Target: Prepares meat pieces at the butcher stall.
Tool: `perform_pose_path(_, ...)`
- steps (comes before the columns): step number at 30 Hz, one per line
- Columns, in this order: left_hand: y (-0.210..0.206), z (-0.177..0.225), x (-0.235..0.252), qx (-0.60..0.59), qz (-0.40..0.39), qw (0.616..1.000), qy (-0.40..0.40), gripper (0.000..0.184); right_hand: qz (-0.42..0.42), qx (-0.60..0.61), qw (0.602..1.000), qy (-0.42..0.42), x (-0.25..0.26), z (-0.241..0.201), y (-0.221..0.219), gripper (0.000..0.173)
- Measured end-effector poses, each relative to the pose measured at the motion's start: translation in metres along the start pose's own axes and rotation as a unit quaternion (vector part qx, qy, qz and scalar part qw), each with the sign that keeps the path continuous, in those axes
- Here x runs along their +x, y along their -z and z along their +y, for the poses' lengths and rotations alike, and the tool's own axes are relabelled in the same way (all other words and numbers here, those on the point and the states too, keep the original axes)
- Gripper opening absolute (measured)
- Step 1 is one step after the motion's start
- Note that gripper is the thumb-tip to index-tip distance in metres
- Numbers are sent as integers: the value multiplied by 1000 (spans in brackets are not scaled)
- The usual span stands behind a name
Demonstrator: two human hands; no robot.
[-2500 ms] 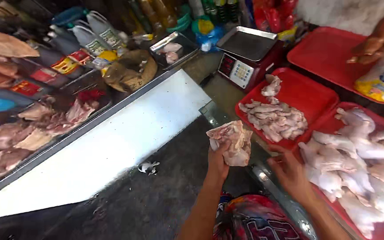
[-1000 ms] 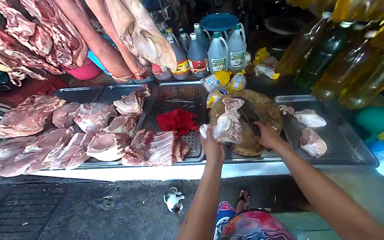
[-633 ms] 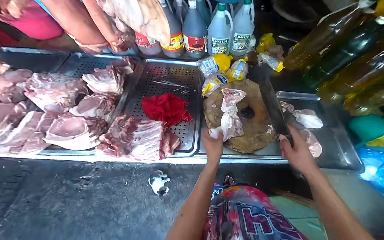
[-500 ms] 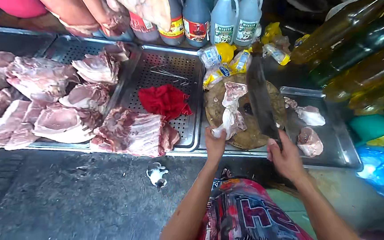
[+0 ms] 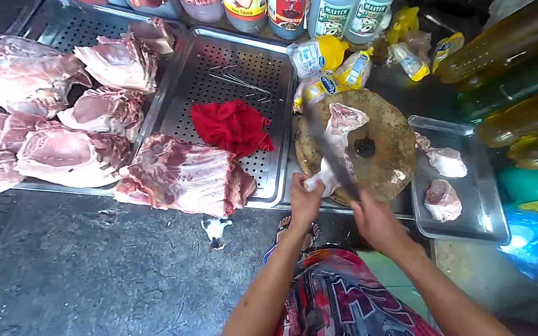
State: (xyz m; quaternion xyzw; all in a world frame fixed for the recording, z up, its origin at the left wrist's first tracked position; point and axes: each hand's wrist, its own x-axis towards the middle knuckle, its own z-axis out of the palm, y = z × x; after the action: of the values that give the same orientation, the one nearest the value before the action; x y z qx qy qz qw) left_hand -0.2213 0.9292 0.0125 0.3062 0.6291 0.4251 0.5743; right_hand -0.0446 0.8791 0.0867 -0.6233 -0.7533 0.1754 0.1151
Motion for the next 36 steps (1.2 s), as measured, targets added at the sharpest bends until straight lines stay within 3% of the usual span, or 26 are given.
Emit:
perform_pose_path(2, 3, -3, 3, 6, 0, 1000, 2, 37, -103, -33, 992, -60, 1, 14, -17, 46)
perform_pose_path(4, 6, -4, 5, 1, 0, 1000, 12, 36, -136, -27, 988, -71, 4, 16, -12, 45)
perform_pose_path(20, 39, 0, 14, 49, 19, 998, -28, 31, -235, 18, 962, -138, -80, 52, 57, 38)
perform_pose_path(23, 43, 7, 16, 102, 5, 994, -48, 36, -186, 34, 975, -119, -87, 56, 61, 41)
perform_pose_path(28, 42, 6, 16, 136, -22, 988, -65, 47, 42, 45, 998, -10, -62, 22, 32, 48)
perform_pose_path(30, 41, 7, 15, 133, -27, 989, -57, 48, 74, 36, 997, 15, -41, 13, 21, 47)
perform_pose_path(31, 42, 8, 15, 133, -26, 989, -53, 47, 48, 29, 998, 7, -32, 11, 15, 46)
perform_pose_path(34, 45, 5, 15, 131, -14, 989, -63, 42, -156, 4, 985, -76, -13, 14, 4, 44)
perform_pose_path(36, 50, 8, 16, 117, 10, 989, -91, 35, -192, -14, 978, -87, -16, 18, 1, 46)
